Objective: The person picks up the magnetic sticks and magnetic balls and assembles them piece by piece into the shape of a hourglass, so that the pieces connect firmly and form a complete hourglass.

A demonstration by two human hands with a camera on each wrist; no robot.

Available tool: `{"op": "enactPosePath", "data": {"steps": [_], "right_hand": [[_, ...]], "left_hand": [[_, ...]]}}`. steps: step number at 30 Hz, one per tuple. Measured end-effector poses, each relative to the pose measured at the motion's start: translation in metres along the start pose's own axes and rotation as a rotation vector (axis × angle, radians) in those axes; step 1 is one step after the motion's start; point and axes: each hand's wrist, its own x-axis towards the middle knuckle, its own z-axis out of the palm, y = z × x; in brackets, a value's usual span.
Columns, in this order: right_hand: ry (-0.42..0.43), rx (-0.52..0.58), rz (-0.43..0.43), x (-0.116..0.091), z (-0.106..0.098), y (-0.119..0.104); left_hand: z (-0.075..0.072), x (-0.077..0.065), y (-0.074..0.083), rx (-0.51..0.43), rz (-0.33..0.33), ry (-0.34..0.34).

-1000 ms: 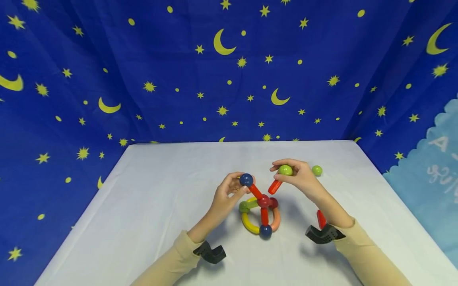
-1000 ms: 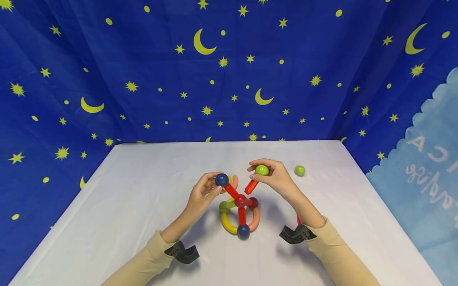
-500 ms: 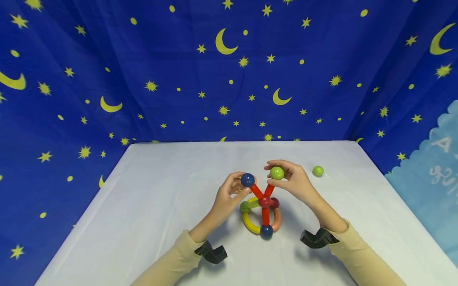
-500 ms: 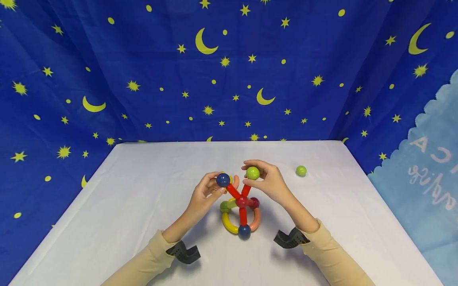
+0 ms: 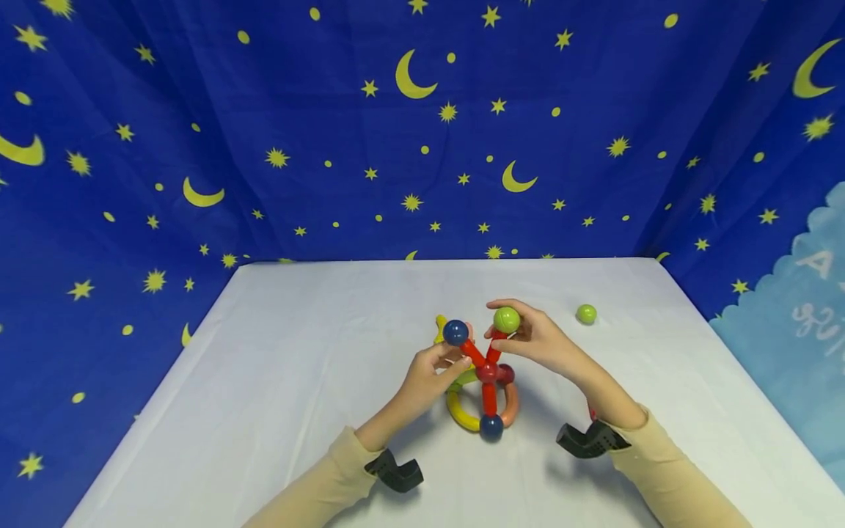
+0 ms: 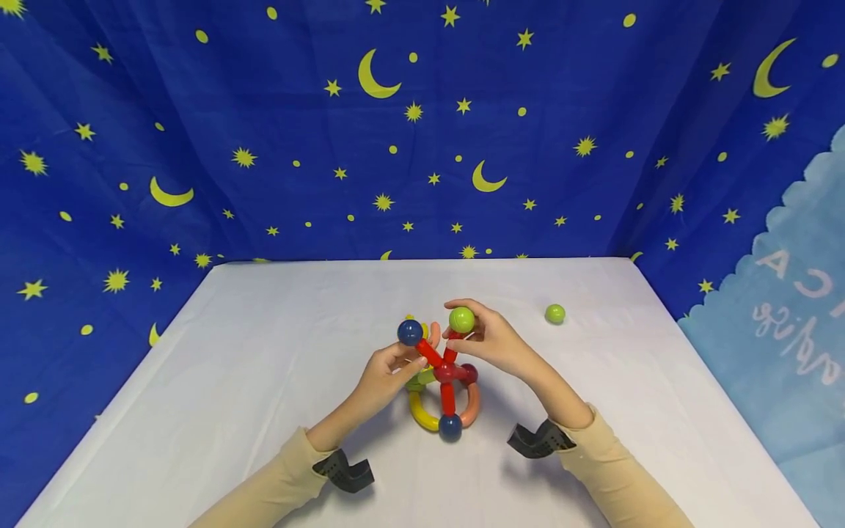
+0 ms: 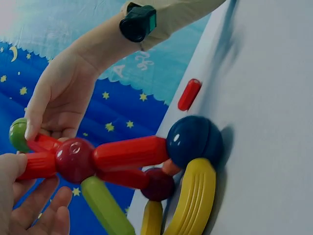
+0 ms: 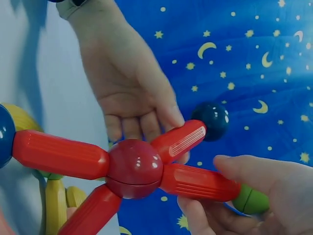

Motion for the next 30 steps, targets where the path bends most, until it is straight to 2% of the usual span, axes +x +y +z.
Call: {"op": "enactPosePath", "data": {"steps": [3, 6, 11, 14, 20, 24, 30], "right_hand": [[-0.023, -0.004, -0.017, 0.000, -0.001, 0.000], [-0.039, -0.004, -0.031, 0.001, -0.004, 0.004], [-0.050, 0.022, -0.024, 0.002, -0.011, 0.010], [-0.028, 0.020, -0.015, 0.002, -0.014, 0.011], [0.024, 0.021, 0.020, 0.002, -0.016, 0.011], [0.021, 0.015, 0.020, 0.000, -0.015, 0.005], [0.002, 0.016, -0.004, -0.003, -0.011, -0.003]], "left_hand": [[0.004, -0.001, -0.001, 0.011, -0.018, -0.020], [0.007, -0.001, 0.000, -0.023, -0.021, -0.047], [0.011, -0.001, 0.000, -0.158, -0.032, -0.133], [0.013, 0.000, 0.000, -0.220, -0.058, -0.174], [0.015, 0.000, 0.003, -0.244, -0.087, -0.177], [0.015, 0.001, 0.005, -0.251, -0.097, -0.177], [0.014, 0.003, 0.003, -0.323, -0.118, -0.203]]}}
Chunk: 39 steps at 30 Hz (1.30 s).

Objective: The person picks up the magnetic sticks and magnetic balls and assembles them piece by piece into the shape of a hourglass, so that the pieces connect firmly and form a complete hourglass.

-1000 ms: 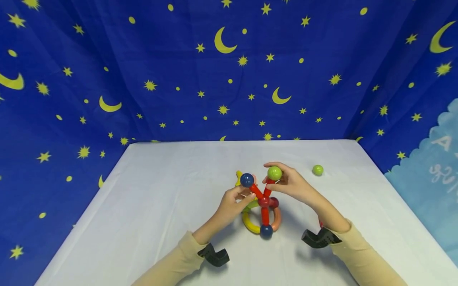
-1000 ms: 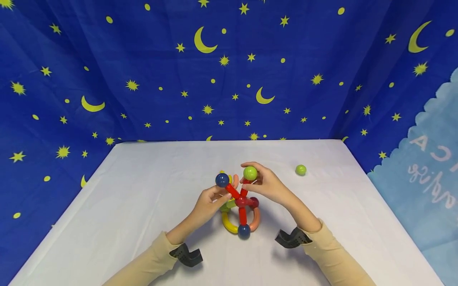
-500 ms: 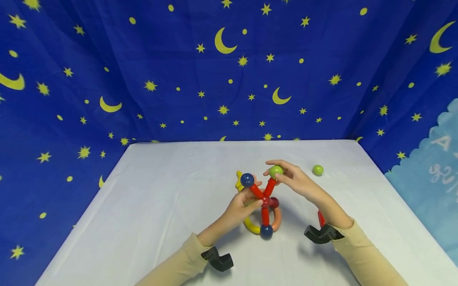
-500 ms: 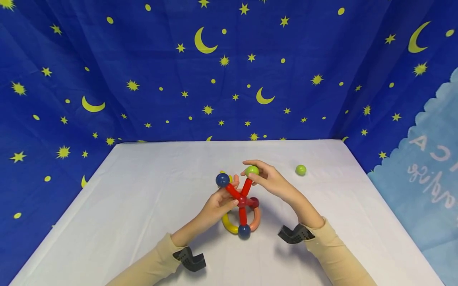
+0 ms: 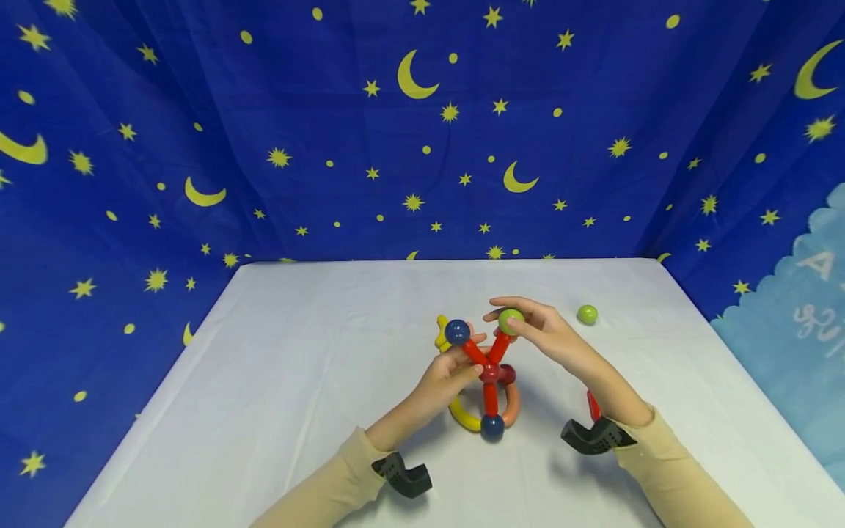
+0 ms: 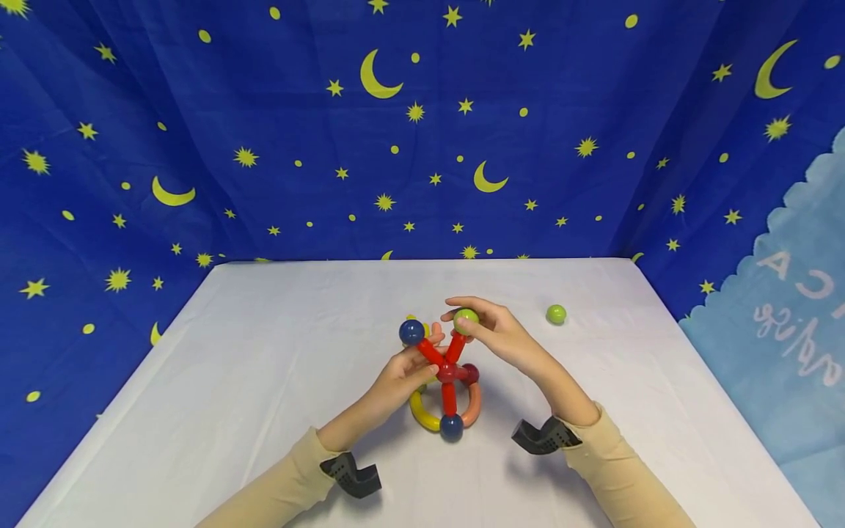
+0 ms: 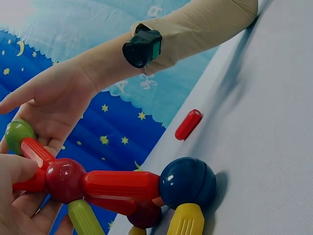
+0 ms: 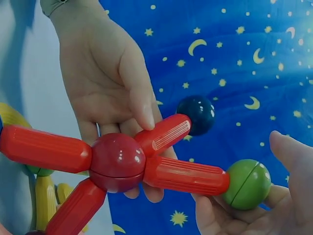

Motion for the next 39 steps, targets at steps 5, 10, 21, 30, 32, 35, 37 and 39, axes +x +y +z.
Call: {"op": "enactPosePath", "data": {"steps": [5, 10, 21, 30, 32, 35, 37, 39], "right_hand": [[0.026, -0.011, 0.019, 0.001, -0.001, 0.005], [0.030, 0.034, 0.027, 0.001, -0.002, 0.008], [0.109, -0.011, 0.058, -0.004, -0.001, -0.005], [-0.015, 0.075, 0.059, -0.004, -0.005, -0.002], [-0.072, 0.085, 0.057, -0.002, -0.007, 0.002], [-0.162, 0.092, 0.048, 0.001, -0.008, 0.011], [-0.199, 0.083, 0.031, 0.005, -0.010, 0.020], [-0.203, 0.044, 0.017, 0.009, -0.010, 0.031]], "left_hand": [[-0.006, 0.000, 0.003, -0.048, 0.020, 0.004], [-0.014, 0.001, 0.009, -0.132, 0.054, -0.062], [-0.037, 0.000, 0.025, 0.091, 0.190, -0.027], [-0.037, 0.000, 0.028, 0.053, 0.189, -0.016], [-0.037, 0.001, 0.027, 0.049, 0.186, -0.018], [-0.039, 0.001, 0.026, 0.072, 0.188, -0.004], [-0.039, 0.001, 0.025, 0.099, 0.186, 0.018], [-0.040, 0.001, 0.025, 0.130, 0.177, 0.046]]}}
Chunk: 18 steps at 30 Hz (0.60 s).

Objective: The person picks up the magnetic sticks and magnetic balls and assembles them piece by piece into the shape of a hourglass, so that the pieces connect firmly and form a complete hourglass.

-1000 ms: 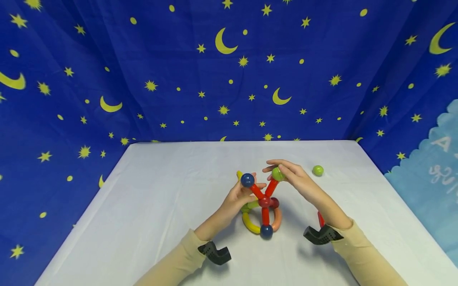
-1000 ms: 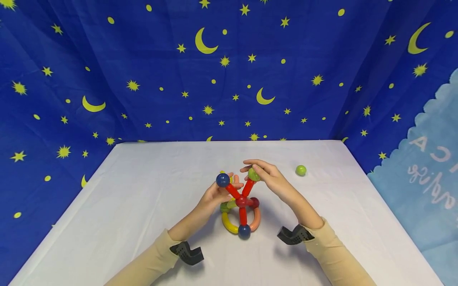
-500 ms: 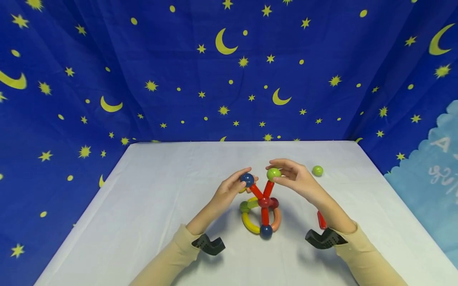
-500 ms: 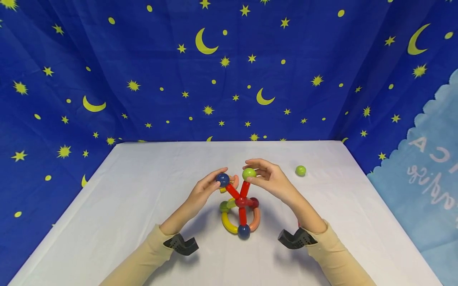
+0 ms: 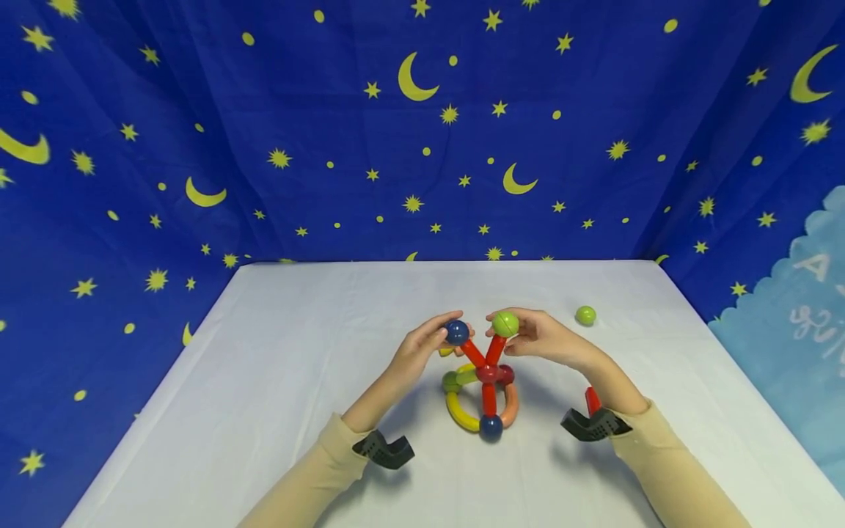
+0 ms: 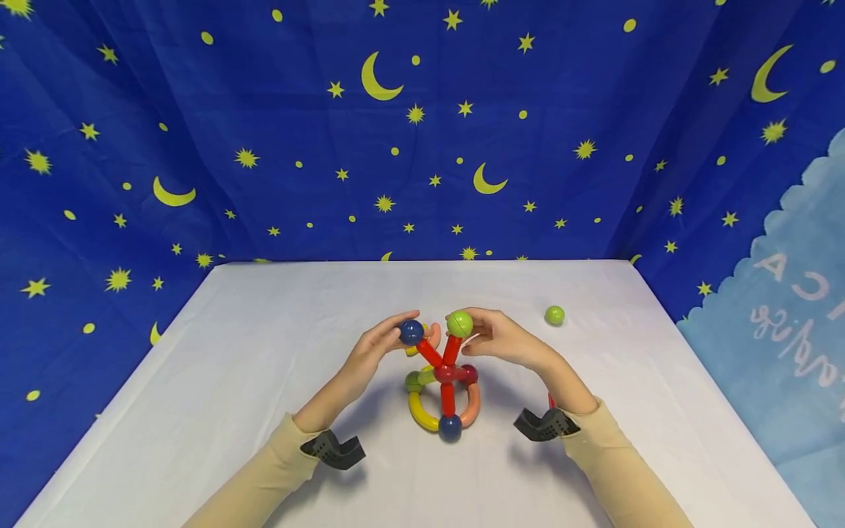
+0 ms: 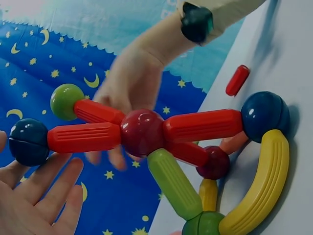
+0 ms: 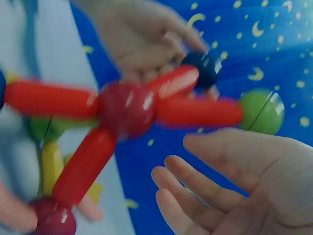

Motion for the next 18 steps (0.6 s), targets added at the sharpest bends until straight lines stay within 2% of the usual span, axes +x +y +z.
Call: {"op": "enactPosePath", "data": {"steps": [4, 8, 11, 18], "right_hand": [[0.058, -0.082, 0.044, 0.018, -0.004, 0.021], [0.100, -0.012, 0.133, 0.039, -0.005, 0.036], [0.071, 0.010, 0.146, 0.051, -0.002, 0.043], [-0.068, -0.089, 0.053, 0.065, 0.010, 0.054]], "left_hand": [[-0.002, -0.001, 0.002, 0.028, -0.018, 0.044], [-0.002, -0.001, 0.002, 0.033, -0.018, 0.075], [-0.001, -0.001, 0.002, 0.028, -0.019, 0.101], [-0.001, -0.002, 0.004, -0.003, 0.003, 0.126]]}}
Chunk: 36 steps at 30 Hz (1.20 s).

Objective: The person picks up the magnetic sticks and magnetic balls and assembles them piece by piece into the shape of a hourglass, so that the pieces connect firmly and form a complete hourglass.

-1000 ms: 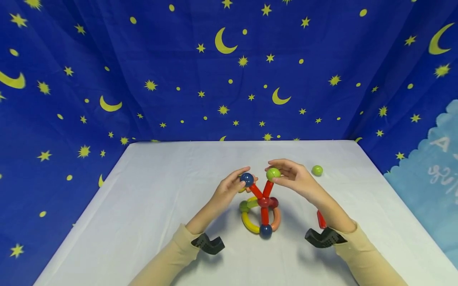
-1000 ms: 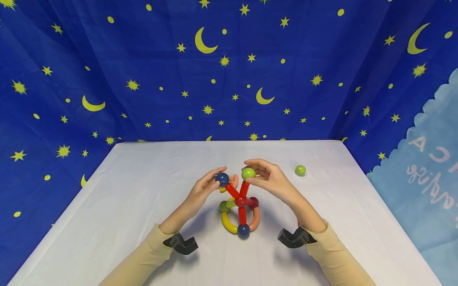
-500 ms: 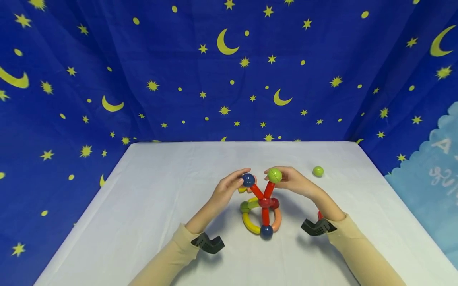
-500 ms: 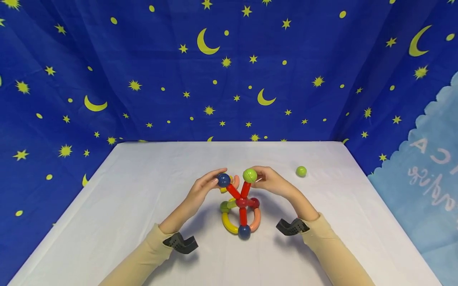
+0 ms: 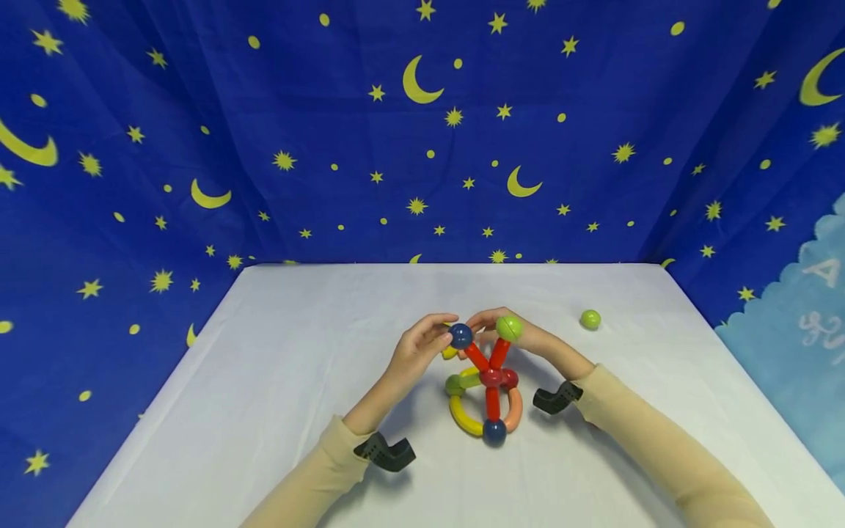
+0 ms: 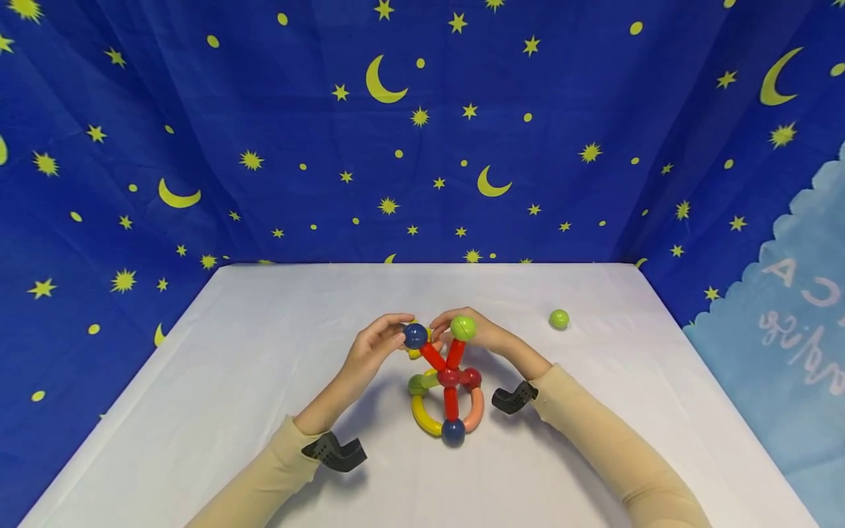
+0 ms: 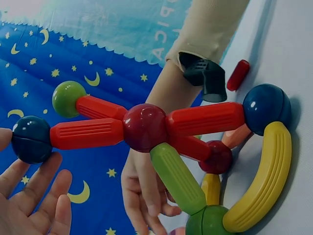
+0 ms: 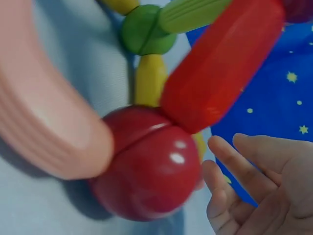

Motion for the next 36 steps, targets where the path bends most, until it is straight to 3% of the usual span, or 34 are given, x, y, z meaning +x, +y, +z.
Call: {"op": "enactPosePath", "data": {"steps": [7, 20, 23, 28, 33, 36], "right_hand": [[-0.023, -0.065, -0.045, -0.004, 0.011, 0.000], [0.117, -0.191, -0.150, -0.017, 0.007, 0.017], [0.204, -0.290, -0.085, -0.020, 0.006, 0.019], [0.298, -0.390, 0.131, -0.024, -0.005, 0.014], [0.332, -0.158, 0.333, -0.026, -0.028, -0.015], [0.367, -0.013, 0.328, -0.027, -0.040, -0.049]], "left_hand": [[0.002, -0.001, 0.002, -0.009, -0.001, -0.025], [0.003, -0.002, 0.001, 0.017, 0.004, -0.027], [0.003, -0.002, 0.002, 0.024, 0.003, -0.027], [0.003, -0.002, 0.002, 0.016, 0.006, -0.022], [0.002, -0.002, 0.001, 0.010, -0.006, -0.015], [0.000, -0.001, 0.000, 0.009, 0.002, -0.014]]}}
